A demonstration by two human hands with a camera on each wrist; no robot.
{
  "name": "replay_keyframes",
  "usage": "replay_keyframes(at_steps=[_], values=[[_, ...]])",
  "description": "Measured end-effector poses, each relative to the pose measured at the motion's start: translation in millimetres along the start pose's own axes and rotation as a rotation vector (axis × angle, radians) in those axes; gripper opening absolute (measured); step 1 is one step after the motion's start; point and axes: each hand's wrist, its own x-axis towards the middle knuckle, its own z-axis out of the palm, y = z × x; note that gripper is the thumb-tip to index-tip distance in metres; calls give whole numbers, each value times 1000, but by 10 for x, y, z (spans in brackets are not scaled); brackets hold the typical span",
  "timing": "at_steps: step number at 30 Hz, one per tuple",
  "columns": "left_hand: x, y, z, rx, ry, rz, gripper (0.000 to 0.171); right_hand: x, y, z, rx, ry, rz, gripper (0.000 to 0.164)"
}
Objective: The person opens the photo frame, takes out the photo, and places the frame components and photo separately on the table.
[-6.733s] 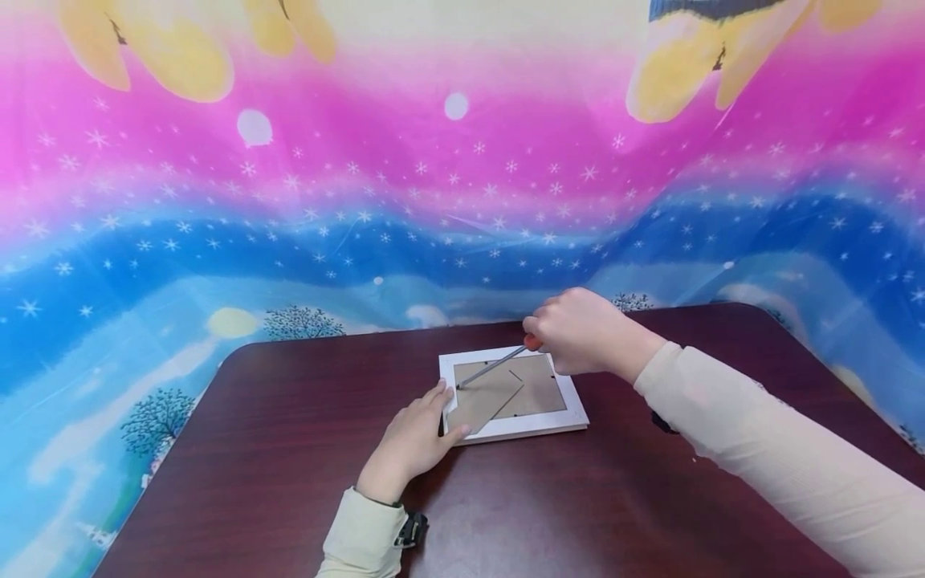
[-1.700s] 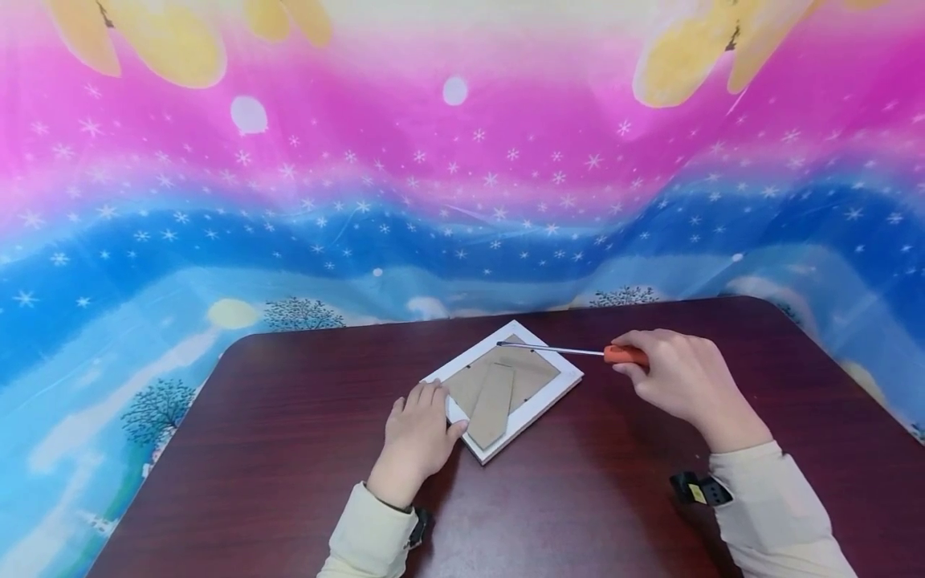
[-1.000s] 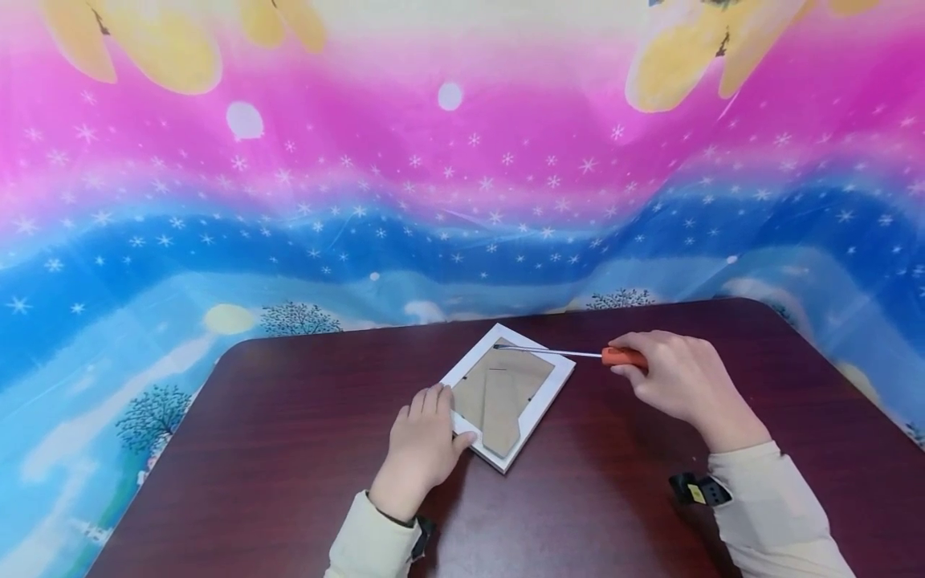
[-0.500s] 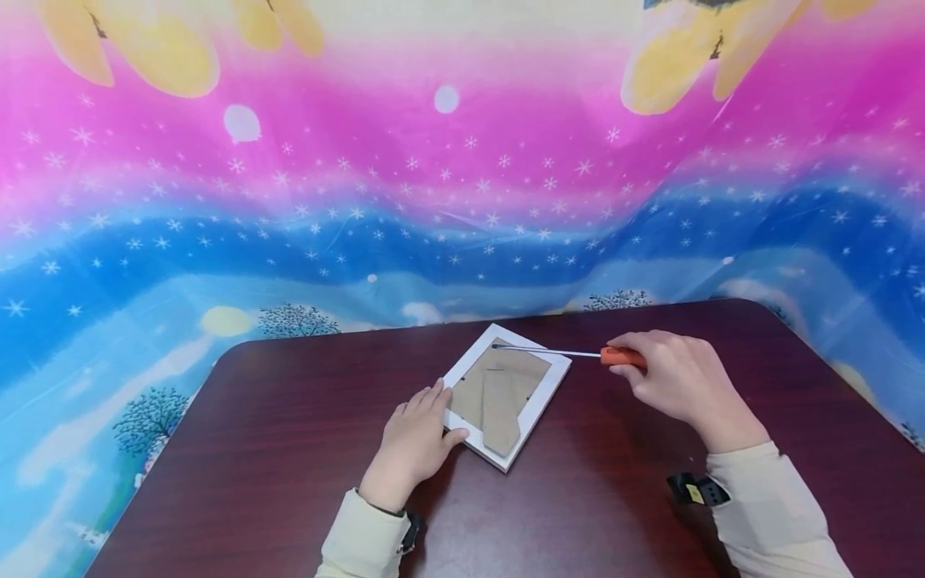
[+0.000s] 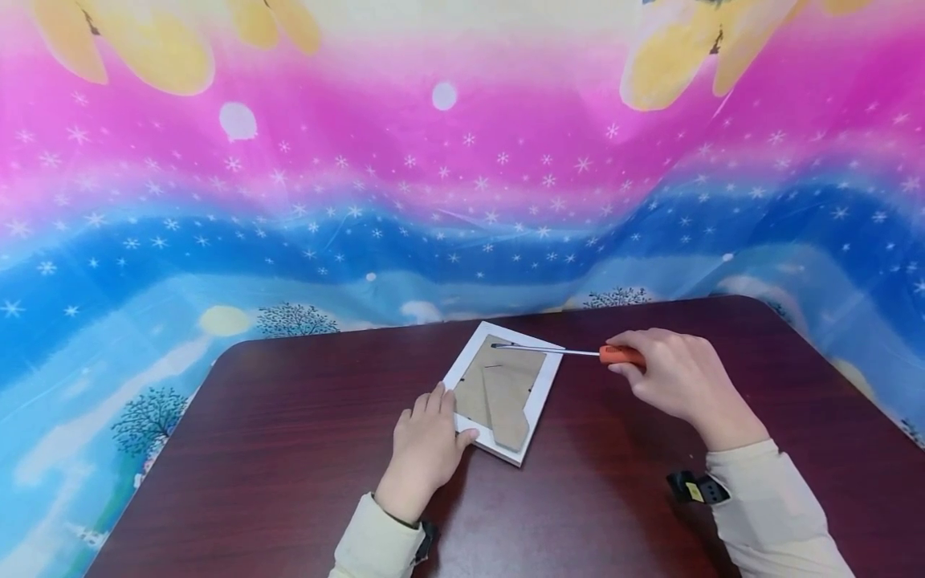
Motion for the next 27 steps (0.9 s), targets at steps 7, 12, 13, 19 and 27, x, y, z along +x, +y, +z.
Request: replay_keyframes(at_steps=[7,12,13,19,27], values=[[17,-160,-17,-48,-25,75,72,0,3,-4,9,1,-5,28],[36,-190,-19,-30,-25,67,74,5,3,-3,13,2,-8,28],[37,-179,-17,-26,-22,62,74,5,2,-2,13,0,-7,28],[19,-53,-7,32,41,40,74,11,1,4,10,-3,-6,28],[-43,118,-1,134,129,7,77,13,1,11,14,2,-17,26]])
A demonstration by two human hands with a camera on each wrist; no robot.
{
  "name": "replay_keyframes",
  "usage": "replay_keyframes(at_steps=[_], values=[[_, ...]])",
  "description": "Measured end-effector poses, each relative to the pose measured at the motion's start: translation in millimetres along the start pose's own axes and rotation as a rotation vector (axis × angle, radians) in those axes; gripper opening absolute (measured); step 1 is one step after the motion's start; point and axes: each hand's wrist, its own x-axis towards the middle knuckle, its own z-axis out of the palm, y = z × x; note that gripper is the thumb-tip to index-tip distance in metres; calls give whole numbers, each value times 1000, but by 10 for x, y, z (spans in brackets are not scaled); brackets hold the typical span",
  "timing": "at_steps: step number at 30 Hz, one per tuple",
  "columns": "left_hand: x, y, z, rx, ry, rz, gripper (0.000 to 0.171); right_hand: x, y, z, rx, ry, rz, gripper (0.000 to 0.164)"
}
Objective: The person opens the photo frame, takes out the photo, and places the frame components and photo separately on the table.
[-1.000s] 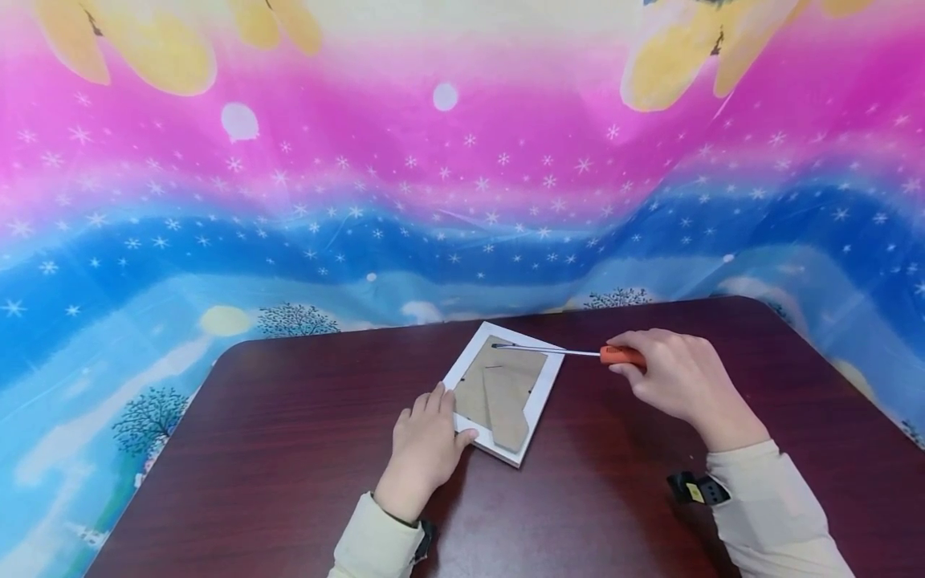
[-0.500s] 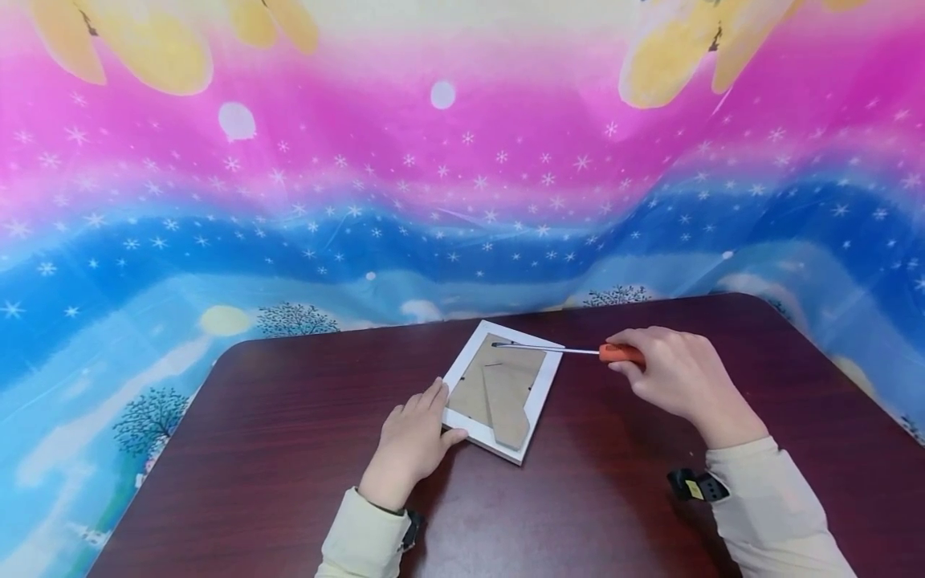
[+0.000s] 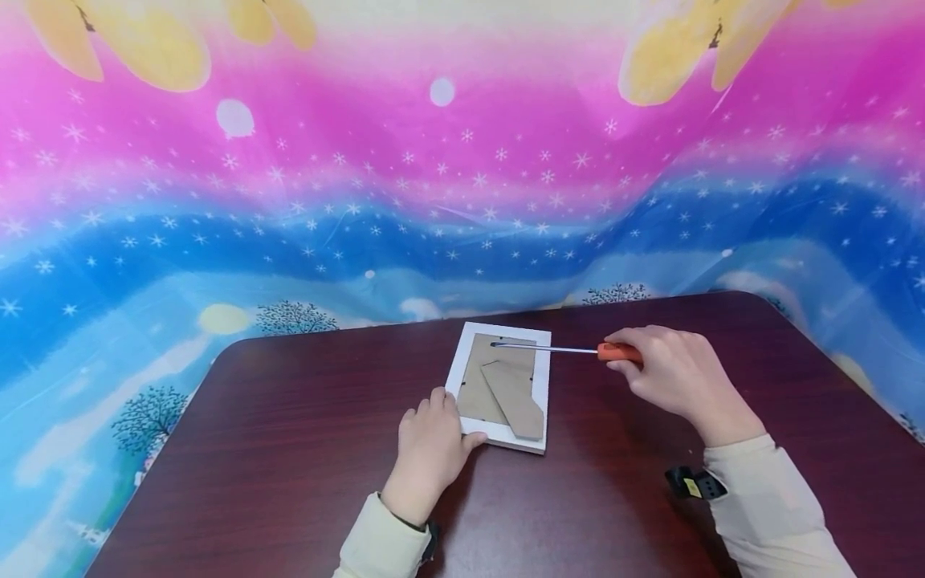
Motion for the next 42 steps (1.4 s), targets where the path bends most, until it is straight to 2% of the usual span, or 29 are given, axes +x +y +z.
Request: replay_keyframes(at_steps=[4,9,15,18,23,29,33,38,42], values=[[-33,81,-8,19,19,-20,77,1,-5,-1,-2,-3,0,26],[-70,181,-45,-18,19,-70,78,4,-28,12,1,-5,-6,25],[-115,282,-35,-51,102,-107,70,5,-62,38,3,-14,-12,25],[-145,322,-24,-26,123,-107,69,6,-73,49,5,-14,-15,25],[-184,362,-25,26,116,-82,73,7,-83,56,6,-13,-20,25],[-157,340,-55,-2,127,-49,57,9,-79,43,0,-13,-20,24],[-130,274,-91,-15,77,-28,55,5,-88,35,-1,-26,-13,24],[-98,164,-106,-33,-16,-21,65,-8,-119,35,8,-81,-1,26],[-58,79,-103,-69,-57,-24,77,-23,-133,44,14,-101,-9,26]])
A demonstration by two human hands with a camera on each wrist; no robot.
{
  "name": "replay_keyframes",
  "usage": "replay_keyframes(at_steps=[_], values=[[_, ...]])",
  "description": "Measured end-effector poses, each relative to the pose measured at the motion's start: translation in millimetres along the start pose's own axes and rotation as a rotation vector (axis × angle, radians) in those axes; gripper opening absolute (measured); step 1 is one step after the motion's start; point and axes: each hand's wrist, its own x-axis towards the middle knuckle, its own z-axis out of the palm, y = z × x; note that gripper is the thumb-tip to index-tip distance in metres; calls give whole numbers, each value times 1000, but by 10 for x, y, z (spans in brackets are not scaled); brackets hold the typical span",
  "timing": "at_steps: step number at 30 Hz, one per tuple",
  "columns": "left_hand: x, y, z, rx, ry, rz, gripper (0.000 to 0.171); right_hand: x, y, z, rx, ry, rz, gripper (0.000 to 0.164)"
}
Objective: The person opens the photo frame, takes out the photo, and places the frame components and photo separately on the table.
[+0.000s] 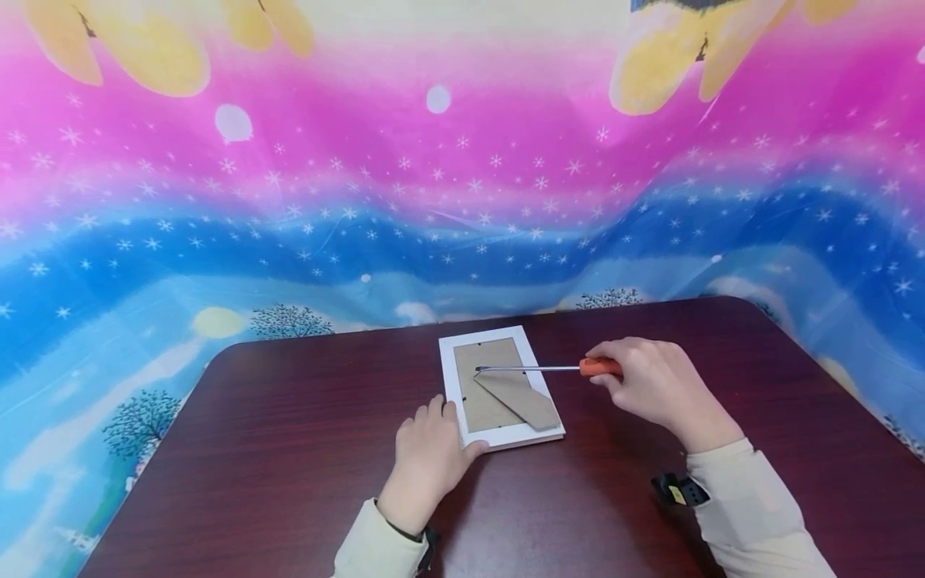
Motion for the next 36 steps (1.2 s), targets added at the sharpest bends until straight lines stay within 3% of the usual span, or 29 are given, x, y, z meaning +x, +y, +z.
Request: replay_keyframes(at_steps=[12,25,36], values=[[79,-205,29,-89,-116,48,86,-11,-31,26,27,-29,-49,22],[163,-286,82,-178,-110,97,89,11,-67,123,59,-44,-60,23],[145,-282,86,-208,-104,103,87,34,-75,96,59,-36,-88,27]])
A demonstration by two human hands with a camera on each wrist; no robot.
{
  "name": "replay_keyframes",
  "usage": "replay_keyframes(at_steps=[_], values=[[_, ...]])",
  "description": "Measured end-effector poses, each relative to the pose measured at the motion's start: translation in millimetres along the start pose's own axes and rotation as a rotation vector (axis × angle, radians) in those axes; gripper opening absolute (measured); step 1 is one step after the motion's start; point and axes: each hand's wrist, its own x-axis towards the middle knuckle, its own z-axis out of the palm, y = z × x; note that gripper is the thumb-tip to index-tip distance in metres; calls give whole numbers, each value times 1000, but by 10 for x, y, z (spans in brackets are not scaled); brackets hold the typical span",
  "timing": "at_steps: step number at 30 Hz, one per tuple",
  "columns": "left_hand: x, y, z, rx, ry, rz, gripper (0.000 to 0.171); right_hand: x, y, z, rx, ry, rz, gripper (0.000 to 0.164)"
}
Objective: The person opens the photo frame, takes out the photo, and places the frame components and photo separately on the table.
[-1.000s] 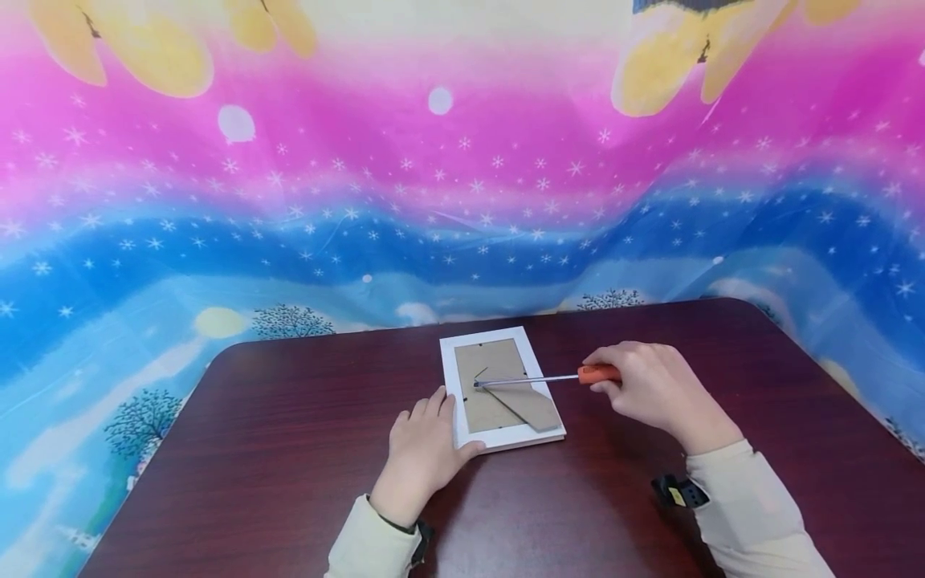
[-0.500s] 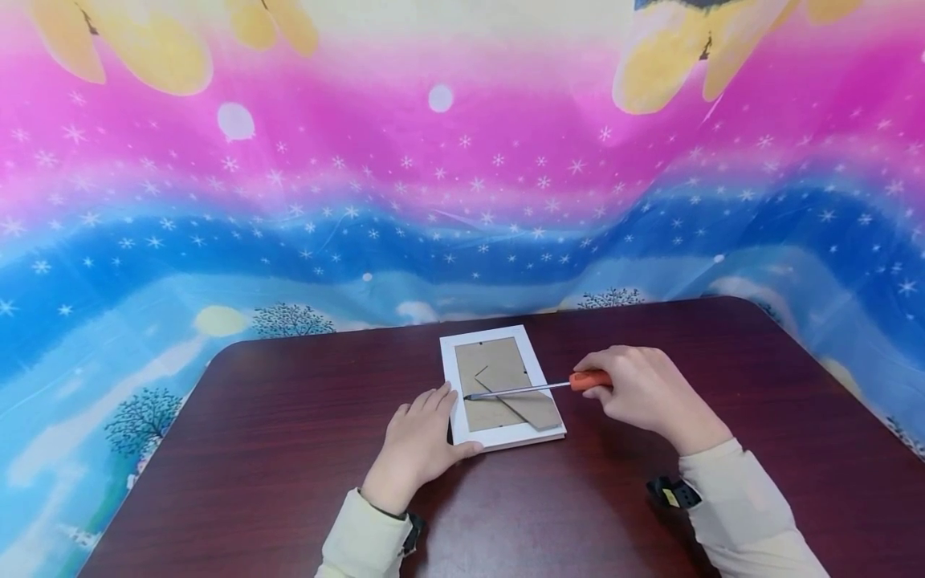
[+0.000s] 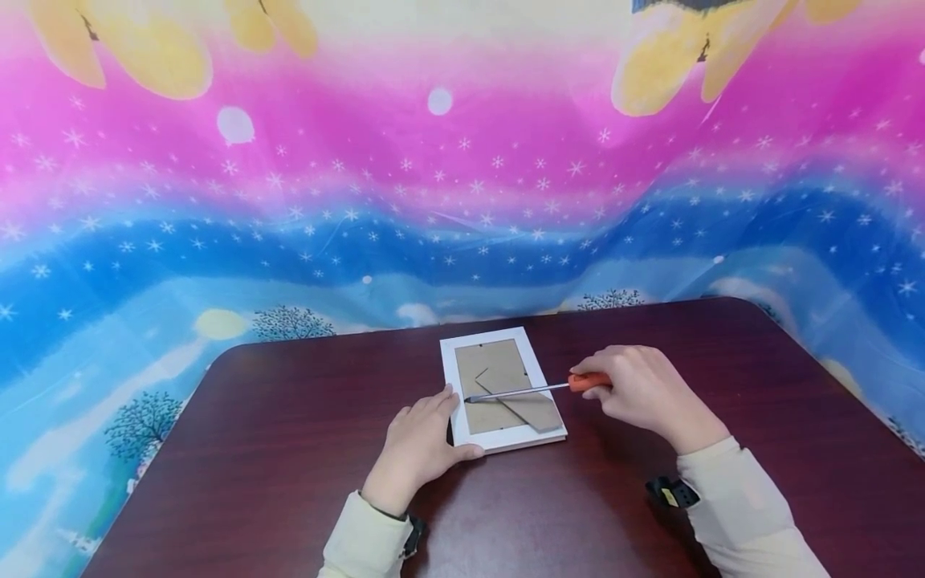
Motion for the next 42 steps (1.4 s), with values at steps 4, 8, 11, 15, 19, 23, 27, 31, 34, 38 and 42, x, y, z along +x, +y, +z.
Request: replay_keyframes(at_steps=[4,8,11,15,19,23,27,31,34,38,42], values=[[-15,-7,4,-13,2,1,87,72,-10,-49,-17,2,-29,25],[-22,-29,12,-10,-1,-1,88,193,-46,-123,-39,-11,-69,23],[-21,-41,18,-6,5,3,88,298,-86,-194,-60,-27,-102,19],[-20,-43,20,-2,15,9,89,435,-158,-300,-85,-70,-144,18],[-22,-42,16,-1,25,13,89,547,-236,-391,-122,-99,-202,19],[-24,-38,9,2,31,13,89,648,-336,-486,-186,-99,-286,19],[-20,-32,8,4,37,18,89,737,-481,-590,-254,-95,-342,16],[-9,-28,3,7,43,30,88,801,-643,-668,-316,-85,-382,16],[-3,-27,-1,7,49,39,87,835,-746,-706,-369,-86,-410,21],[0,-27,-5,2,49,40,87,860,-826,-732,-426,-102,-438,23],[-1,-31,1,-10,34,36,87,848,-780,-713,-410,-117,-420,18]])
